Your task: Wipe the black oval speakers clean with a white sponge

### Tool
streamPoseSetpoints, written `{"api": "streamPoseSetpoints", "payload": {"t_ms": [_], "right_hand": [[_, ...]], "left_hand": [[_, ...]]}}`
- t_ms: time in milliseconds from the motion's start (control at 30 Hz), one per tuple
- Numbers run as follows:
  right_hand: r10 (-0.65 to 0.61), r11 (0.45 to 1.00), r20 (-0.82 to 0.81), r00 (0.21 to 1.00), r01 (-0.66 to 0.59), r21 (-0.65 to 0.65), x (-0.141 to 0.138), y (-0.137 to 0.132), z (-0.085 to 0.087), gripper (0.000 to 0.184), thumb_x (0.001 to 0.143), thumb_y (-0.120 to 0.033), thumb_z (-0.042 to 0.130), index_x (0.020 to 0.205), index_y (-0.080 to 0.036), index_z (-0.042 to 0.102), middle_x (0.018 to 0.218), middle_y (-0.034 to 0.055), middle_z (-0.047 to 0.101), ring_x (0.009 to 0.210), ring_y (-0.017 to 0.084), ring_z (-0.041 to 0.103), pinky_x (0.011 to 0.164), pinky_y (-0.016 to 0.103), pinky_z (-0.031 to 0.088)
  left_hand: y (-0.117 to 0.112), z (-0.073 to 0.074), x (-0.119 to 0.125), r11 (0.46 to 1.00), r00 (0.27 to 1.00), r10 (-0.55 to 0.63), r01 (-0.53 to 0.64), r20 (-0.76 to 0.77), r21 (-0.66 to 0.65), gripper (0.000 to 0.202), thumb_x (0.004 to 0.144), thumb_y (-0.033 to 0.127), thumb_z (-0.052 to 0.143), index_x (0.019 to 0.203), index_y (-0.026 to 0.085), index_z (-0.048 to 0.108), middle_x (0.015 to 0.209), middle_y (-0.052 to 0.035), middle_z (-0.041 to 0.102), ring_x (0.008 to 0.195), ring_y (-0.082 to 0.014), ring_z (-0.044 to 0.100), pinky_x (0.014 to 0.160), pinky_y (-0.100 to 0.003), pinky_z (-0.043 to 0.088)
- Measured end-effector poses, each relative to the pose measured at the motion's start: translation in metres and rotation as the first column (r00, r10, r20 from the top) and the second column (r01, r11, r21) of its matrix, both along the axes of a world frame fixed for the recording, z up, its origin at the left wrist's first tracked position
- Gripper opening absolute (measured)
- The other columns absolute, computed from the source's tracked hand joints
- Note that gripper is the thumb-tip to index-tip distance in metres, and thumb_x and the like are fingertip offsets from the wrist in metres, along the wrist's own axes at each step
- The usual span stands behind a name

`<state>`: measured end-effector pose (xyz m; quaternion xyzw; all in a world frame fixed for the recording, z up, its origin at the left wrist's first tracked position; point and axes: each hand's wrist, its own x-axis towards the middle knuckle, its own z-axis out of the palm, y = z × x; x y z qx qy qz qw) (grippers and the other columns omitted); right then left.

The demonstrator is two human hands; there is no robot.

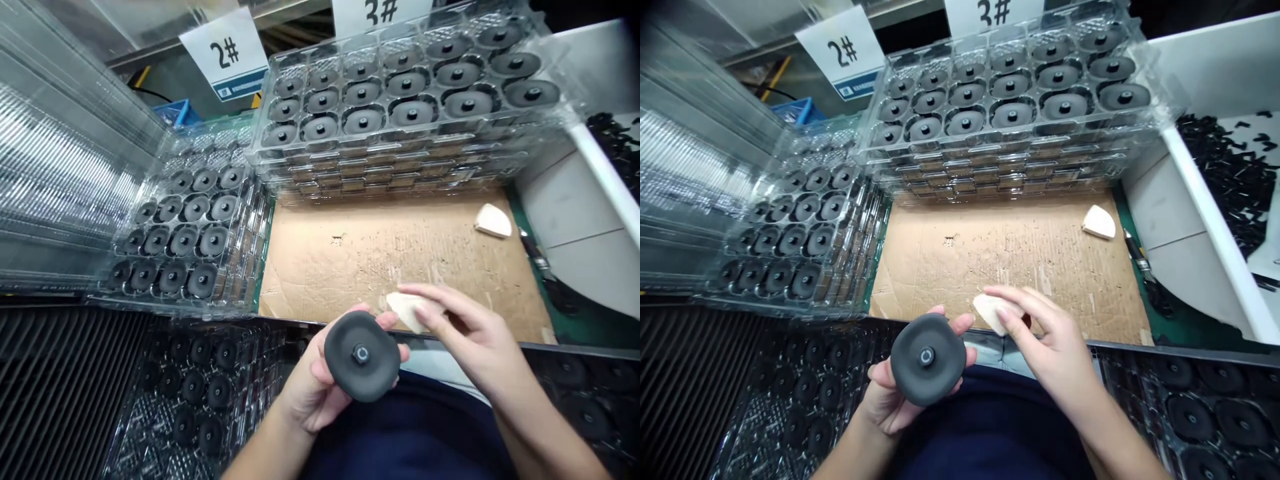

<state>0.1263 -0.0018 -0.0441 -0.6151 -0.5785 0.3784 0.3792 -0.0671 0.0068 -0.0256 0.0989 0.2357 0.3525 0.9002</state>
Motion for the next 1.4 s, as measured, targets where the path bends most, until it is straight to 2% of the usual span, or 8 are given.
{"api": "streamPoseSetpoints", "payload": {"t_ms": [100,233,500,767,967,1167,1300,1400], "right_hand": [[0.047,0.986,-0.036,0.998,-0.052,-0.156,-0.003,-0.021,-0.021,0.027,0.091,-0.037,0.052,0.107,-0.023,0.069,0.108,0.0074,0.07,0.099,0.025,0.065,0.071,0.034,0.055],[0.068,0.978,0.024,0.997,-0.061,-0.2,-0.004,-0.029,-0.033,0.028,0.091,-0.036,0.05,0.108,-0.023,0.069,0.109,0.0081,0.07,0.099,0.025,0.065,0.071,0.034,0.056],[0.047,0.985,0.131,0.99,-0.025,-0.17,0.006,-0.018,-0.033,0.031,0.091,-0.036,0.048,0.113,-0.022,0.066,0.108,0.0069,0.07,0.086,0.021,0.067,0.066,0.031,0.055],[0.121,0.98,0.088,0.989,-0.105,-0.168,0.0,-0.024,-0.03,0.03,0.091,-0.032,0.045,0.104,-0.021,0.07,0.104,0.0076,0.072,0.095,0.024,0.067,0.068,0.032,0.055],[0.108,0.982,0.084,0.991,-0.093,-0.163,-0.002,-0.026,-0.035,0.031,0.089,-0.033,0.045,0.102,-0.02,0.071,0.098,0.0076,0.073,0.079,0.022,0.068,0.066,0.031,0.055],[0.077,0.991,0.095,0.992,-0.065,-0.121,-0.001,-0.022,-0.046,0.032,0.09,-0.034,0.046,0.104,-0.019,0.071,0.091,0.0079,0.072,0.076,0.021,0.067,0.061,0.03,0.052],[0.044,0.997,0.106,0.993,-0.037,-0.075,0.003,-0.013,-0.029,0.029,0.09,-0.033,0.049,0.107,-0.021,0.07,0.083,0.0045,0.07,0.058,0.015,0.058,0.053,0.027,0.046],[-0.023,0.992,0.055,0.998,0.016,0.124,-0.006,-0.008,0.005,0.025,0.091,-0.027,0.053,0.111,-0.022,0.066,0.096,0.0039,0.069,0.071,0.015,0.061,0.058,0.025,0.046]], "left_hand": [[0.0,-0.003,-0.001,1.0,0.998,-0.012,0.012,0.065,0.007,0.058,0.06,0.039,0.082,0.113,0.027,0.065,0.122,-0.0045,0.066,0.101,-0.0225,0.067,0.078,-0.026,0.056],[-0.001,-0.004,0.0,0.999,0.994,-0.022,0.017,0.112,0.041,0.057,0.064,0.037,0.08,0.117,0.024,0.062,0.12,-0.0046,0.068,0.104,-0.0231,0.066,0.082,-0.028,0.056],[-0.007,-0.002,-0.002,0.995,0.994,-0.029,0.018,0.107,0.103,0.056,0.065,0.037,0.078,0.118,0.025,0.062,0.119,-0.0037,0.069,0.104,-0.023,0.067,0.085,-0.028,0.055],[-0.01,0.001,0.004,0.984,0.997,-0.021,0.007,0.08,0.176,0.055,0.066,0.039,0.077,0.117,0.025,0.063,0.117,-0.003,0.07,0.102,-0.0212,0.068,0.088,-0.028,0.053],[-0.011,-0.004,0.007,0.984,0.986,0.141,-0.13,-0.087,0.118,0.054,0.063,0.032,0.081,0.114,0.025,0.064,0.117,-0.0031,0.07,0.104,-0.021,0.066,0.087,-0.025,0.053],[-0.005,-0.009,0.009,0.964,0.933,0.263,-0.266,-0.245,0.025,0.05,0.065,0.036,0.078,0.111,0.022,0.065,0.116,-0.006,0.069,0.108,-0.0241,0.064,0.093,-0.031,0.05],[-0.004,-0.01,0.012,0.965,0.928,0.246,-0.261,-0.281,-0.016,0.052,0.064,0.036,0.079,0.111,0.02,0.065,0.117,-0.007,0.068,0.107,-0.0246,0.064,0.095,-0.033,0.05],[-0.007,-0.01,0.017,0.969,0.919,0.239,-0.248,-0.313,0.011,0.056,0.062,0.035,0.081,0.113,0.02,0.064,0.118,-0.0076,0.067,0.109,-0.0244,0.063,0.095,-0.033,0.049]]}}
